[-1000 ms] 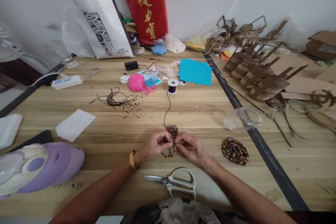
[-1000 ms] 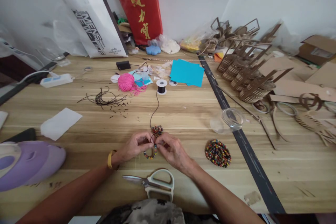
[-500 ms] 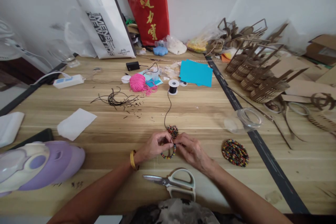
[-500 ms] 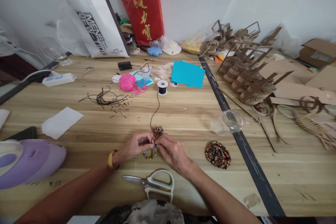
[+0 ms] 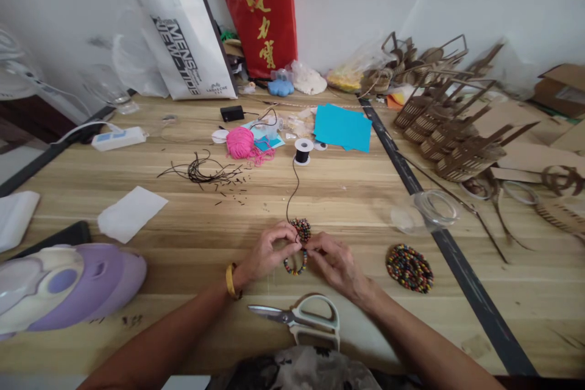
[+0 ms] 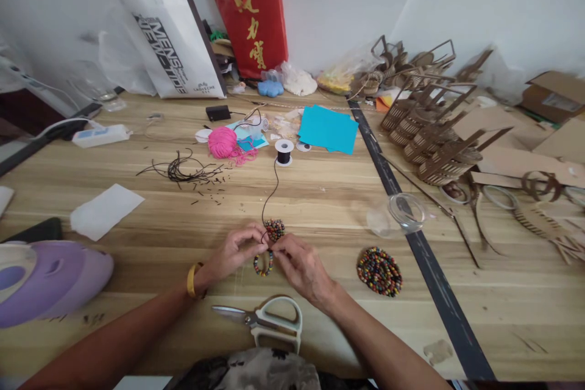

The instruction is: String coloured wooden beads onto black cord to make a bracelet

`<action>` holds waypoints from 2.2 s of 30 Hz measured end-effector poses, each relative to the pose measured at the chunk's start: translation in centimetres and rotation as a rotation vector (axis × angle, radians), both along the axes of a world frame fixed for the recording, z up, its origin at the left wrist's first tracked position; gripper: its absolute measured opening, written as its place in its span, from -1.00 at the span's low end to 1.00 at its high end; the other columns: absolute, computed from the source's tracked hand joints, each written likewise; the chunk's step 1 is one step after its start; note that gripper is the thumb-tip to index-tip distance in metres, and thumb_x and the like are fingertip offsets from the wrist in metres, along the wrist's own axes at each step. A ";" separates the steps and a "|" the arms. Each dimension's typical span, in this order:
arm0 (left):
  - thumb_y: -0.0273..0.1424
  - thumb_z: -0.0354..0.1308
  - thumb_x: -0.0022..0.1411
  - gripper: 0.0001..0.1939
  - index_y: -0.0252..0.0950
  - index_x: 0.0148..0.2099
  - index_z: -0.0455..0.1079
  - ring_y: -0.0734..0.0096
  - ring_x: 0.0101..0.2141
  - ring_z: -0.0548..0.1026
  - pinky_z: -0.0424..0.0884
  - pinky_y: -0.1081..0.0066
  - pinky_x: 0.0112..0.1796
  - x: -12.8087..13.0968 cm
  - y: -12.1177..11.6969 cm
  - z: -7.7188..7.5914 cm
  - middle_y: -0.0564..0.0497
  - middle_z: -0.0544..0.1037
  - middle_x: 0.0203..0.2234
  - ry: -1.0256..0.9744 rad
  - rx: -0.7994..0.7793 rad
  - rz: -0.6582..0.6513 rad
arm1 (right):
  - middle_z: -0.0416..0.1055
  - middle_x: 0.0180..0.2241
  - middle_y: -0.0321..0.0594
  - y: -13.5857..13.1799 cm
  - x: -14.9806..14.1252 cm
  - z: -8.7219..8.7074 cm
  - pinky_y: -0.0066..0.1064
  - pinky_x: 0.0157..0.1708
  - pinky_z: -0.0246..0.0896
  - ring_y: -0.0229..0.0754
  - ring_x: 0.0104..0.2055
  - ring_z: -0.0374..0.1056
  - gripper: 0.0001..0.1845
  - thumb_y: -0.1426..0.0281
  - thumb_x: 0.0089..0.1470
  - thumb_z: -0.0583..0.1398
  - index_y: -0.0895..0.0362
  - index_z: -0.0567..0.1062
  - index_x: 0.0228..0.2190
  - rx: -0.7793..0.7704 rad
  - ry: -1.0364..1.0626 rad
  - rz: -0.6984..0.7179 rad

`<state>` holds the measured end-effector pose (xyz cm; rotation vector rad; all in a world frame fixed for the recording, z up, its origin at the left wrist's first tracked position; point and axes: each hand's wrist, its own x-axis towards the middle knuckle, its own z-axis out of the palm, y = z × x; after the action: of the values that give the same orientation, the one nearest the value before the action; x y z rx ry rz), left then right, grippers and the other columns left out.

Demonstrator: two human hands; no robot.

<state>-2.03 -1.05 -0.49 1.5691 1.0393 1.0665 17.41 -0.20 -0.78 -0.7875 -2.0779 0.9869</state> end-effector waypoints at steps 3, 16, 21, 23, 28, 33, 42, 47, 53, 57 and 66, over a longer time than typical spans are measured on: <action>-0.31 0.19 0.16 -0.78 -0.34 -0.45 0.40 0.33 -0.29 0.43 0.33 0.31 -0.19 0.2 -0.2 0.1 -0.07 0.46 -0.43 -0.005 0.030 0.018 | 0.43 -0.40 -0.17 0.0 0.0 0.0 -0.42 -0.34 0.24 -0.22 -0.36 0.34 -0.87 0.42 0.19 0.09 0.12 0.44 -0.35 -0.052 0.010 -0.029; -0.42 0.24 0.12 -0.84 -0.36 -0.44 0.35 0.40 -0.37 0.51 0.42 0.37 -0.29 0.8 -0.9 -0.1 -0.08 0.54 -0.43 -0.199 0.032 -0.009 | 0.38 -0.49 -0.25 0.1 0.0 0.1 -0.50 -0.45 0.12 -0.28 -0.45 0.26 -0.83 0.37 0.17 0.11 0.17 0.42 -0.41 -0.294 -0.029 -0.061; -0.48 0.22 0.13 -0.87 -0.36 -0.45 0.37 0.42 -0.41 0.51 0.41 0.42 -0.34 1.2 -1.3 0.5 -0.07 0.54 -0.48 -0.109 0.185 0.004 | 0.30 -0.54 -0.30 -0.3 -0.3 0.3 -0.51 -0.49 0.07 -0.29 -0.48 0.20 -0.86 0.42 0.15 0.07 0.16 0.34 -0.45 -0.281 -0.034 -0.079; -0.50 0.22 0.13 -0.87 -0.36 -0.46 0.38 0.43 -0.43 0.50 0.40 0.44 -0.36 1.5 -1.5 0.6 -0.06 0.54 -0.50 -0.064 0.224 0.011 | 0.27 -0.54 -0.30 -0.4 -0.4 0.2 -0.50 -0.48 0.07 -0.29 -0.47 0.19 -0.87 0.45 0.14 0.05 0.15 0.31 -0.45 -0.245 -0.036 -0.092; -0.49 0.21 0.13 -0.82 -0.34 -0.50 0.35 0.44 -0.45 0.48 0.37 0.46 -0.38 1.8 -1.7 0.2 -0.04 0.54 -0.52 0.008 0.198 0.030 | 0.23 -0.52 -0.30 -0.6 -0.8 -0.3 -0.48 -0.48 0.03 -0.28 -0.47 0.17 -0.90 0.48 0.12 0.03 0.13 0.27 -0.44 -0.177 -0.028 -0.110; -0.46 0.20 0.13 -0.80 -0.34 -0.50 0.29 0.44 -0.44 0.47 0.37 0.44 -0.37 1.8 -1.4 0.1 -0.02 0.50 -0.52 -0.098 0.045 0.034 | 0.22 -0.54 -0.33 0.1 -0.7 -0.3 -0.49 -0.49 0.01 -0.30 -0.49 0.13 -0.87 0.43 0.13 0.06 0.14 0.28 -0.46 -0.288 -0.025 -0.085; -0.37 0.11 0.22 -0.89 -0.31 -0.30 0.32 0.34 -0.19 0.43 0.32 0.33 -0.12 0.4 -0.9 0.0 -0.08 0.49 -0.26 0.007 -0.149 0.055 | 0.20 -0.54 -0.35 0.6 -0.2 -0.7 -0.53 -0.51 -0.03 -0.34 -0.49 0.09 -0.78 0.30 0.17 0.11 0.18 0.38 -0.43 -0.451 0.081 -0.023; -0.25 0.10 0.22 -0.78 -0.33 -0.26 0.32 0.39 -0.29 0.39 0.32 0.39 -0.22 0.3 -0.5 0.1 -0.03 0.43 -0.36 -0.001 -0.276 0.009 | 0.25 -0.51 -0.32 0.2 -0.3 -0.3 -0.52 -0.47 0.02 -0.32 -0.46 0.13 -0.78 0.29 0.17 0.12 0.18 0.39 -0.43 -0.447 0.089 -0.012; -0.19 0.24 0.08 -0.68 -0.37 -0.32 0.32 0.48 -0.40 0.33 0.27 0.49 -0.35 0.4 -0.2 0.3 0.03 0.37 -0.45 -0.086 -0.378 -0.124 | 0.28 -0.50 -0.31 0.0 -0.4 0.1 -0.51 -0.46 0.06 -0.31 -0.46 0.17 -0.81 0.33 0.17 0.12 0.18 0.39 -0.42 -0.451 0.106 -0.001; -0.22 0.23 0.09 -0.69 -0.37 -0.39 0.30 0.52 -0.47 0.32 0.25 0.50 -0.41 0.3 -0.2 0.4 0.07 0.35 -0.52 -0.097 -0.444 -0.148 | 0.32 -0.49 -0.28 -0.1 -0.5 0.5 -0.50 -0.44 0.11 -0.30 -0.45 0.22 -0.83 0.34 0.16 0.13 0.18 0.39 -0.42 -0.433 0.103 -0.003; -0.24 0.22 0.09 -0.73 -0.39 -0.39 0.33 0.51 -0.49 0.32 0.23 0.50 -0.42 0.1 -0.1 0.9 0.07 0.36 -0.56 -0.109 -0.488 -0.218 | 0.37 -0.44 -0.23 -0.2 -0.4 0.7 -0.45 -0.37 0.16 -0.26 -0.39 0.27 -0.83 0.38 0.21 0.08 0.15 0.39 -0.41 -0.167 0.032 0.020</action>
<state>-1.97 -1.15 0.38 1.1818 0.9420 0.6755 17.06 -0.37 -0.05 -0.8300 -1.9991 1.1883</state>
